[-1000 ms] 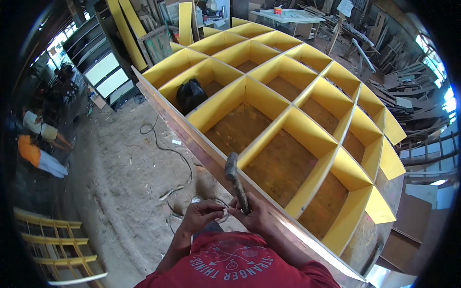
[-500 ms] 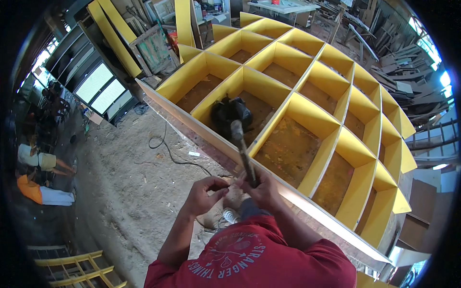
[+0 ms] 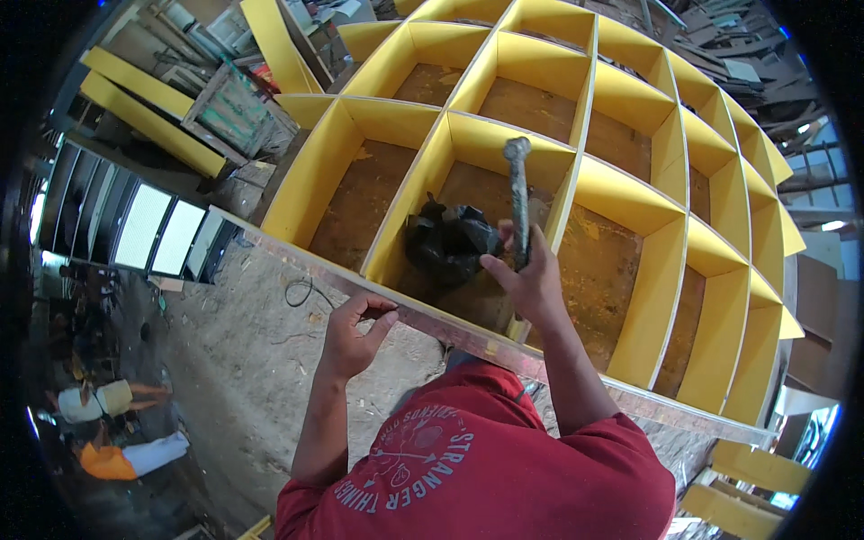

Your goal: The person hammers nails into a wooden shelving unit, positions a wooden board across the frame, and marks lines on it using a carpenter's square and a pencil.

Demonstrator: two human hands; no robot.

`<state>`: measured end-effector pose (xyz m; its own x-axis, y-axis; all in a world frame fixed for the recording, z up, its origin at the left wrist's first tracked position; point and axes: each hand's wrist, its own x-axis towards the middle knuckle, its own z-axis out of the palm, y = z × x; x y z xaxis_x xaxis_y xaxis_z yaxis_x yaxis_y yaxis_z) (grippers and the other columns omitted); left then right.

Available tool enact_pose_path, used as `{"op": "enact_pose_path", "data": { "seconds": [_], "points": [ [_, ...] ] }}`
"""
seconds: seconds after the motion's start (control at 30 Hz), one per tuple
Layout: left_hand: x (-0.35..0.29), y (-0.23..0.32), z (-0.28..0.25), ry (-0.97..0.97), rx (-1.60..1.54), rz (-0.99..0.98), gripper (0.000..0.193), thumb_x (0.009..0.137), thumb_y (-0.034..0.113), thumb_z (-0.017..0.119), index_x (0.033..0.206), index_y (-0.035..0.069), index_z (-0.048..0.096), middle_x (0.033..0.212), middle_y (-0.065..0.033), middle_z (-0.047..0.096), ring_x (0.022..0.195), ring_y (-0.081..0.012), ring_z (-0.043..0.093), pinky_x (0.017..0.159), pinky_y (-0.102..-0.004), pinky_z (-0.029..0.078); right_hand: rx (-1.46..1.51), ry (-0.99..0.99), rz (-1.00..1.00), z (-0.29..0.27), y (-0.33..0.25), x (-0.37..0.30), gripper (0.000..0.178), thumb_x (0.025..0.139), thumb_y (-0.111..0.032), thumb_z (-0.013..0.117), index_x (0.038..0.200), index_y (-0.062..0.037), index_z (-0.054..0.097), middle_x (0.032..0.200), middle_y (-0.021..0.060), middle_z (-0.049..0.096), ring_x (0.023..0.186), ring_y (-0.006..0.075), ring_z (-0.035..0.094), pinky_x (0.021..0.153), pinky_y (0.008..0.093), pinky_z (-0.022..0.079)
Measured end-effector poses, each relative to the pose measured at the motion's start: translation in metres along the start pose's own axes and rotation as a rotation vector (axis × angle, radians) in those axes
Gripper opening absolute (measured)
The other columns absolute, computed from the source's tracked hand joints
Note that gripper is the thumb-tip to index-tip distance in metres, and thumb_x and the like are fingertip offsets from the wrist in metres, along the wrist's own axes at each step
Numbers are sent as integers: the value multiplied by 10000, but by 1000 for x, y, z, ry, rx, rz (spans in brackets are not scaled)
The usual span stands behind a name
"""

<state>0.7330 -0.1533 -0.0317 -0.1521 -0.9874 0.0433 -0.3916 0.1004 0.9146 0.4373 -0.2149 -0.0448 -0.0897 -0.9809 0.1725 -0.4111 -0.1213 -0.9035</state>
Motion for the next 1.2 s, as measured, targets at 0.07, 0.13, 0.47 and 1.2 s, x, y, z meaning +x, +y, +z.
{"op": "enact_pose_path", "data": {
  "seconds": [0.07, 0.13, 0.47, 1.2],
  "points": [
    [18, -9, -10, -8, -5, -13, 148, 948, 80, 762, 1063, -5, 721, 957, -97, 753, 896, -175, 724, 837, -317, 572, -88, -23, 100, 16, -5, 24, 522, 824, -108, 884, 1269, -21, 626, 1091, 96, 648, 991, 211, 638, 885, 380, 535],
    [41, -14, -16, -103, -29, -47, 154, 951, 90, 754, 1071, -2, 722, 978, -103, 752, 905, -179, 718, 848, -325, 568, -229, -8, 132, 34, -8, 39, 505, 831, -116, 871, 1263, -24, 625, 1046, 140, 674, 956, 271, 667, 875, 404, 540],
    [131, -46, -77, -490, -196, 38, 175, 924, 132, 775, 1035, 13, 710, 1142, -147, 719, 1045, -256, 707, 893, -388, 564, -74, 19, 265, 74, -35, 50, 200, 884, -21, 767, 981, -20, 592, 917, 93, 703, 823, 170, 648, 767, 338, 518],
    [348, -76, -303, -590, -209, 734, 213, 814, 17, 816, 1013, 56, 750, 989, -113, 765, 931, -321, 752, 802, -395, 590, 326, 416, -8, 289, -269, 154, 230, 930, 114, 627, 1025, -54, 503, 1104, 209, 697, 992, 233, 695, 897, 365, 568]
  ]
}}
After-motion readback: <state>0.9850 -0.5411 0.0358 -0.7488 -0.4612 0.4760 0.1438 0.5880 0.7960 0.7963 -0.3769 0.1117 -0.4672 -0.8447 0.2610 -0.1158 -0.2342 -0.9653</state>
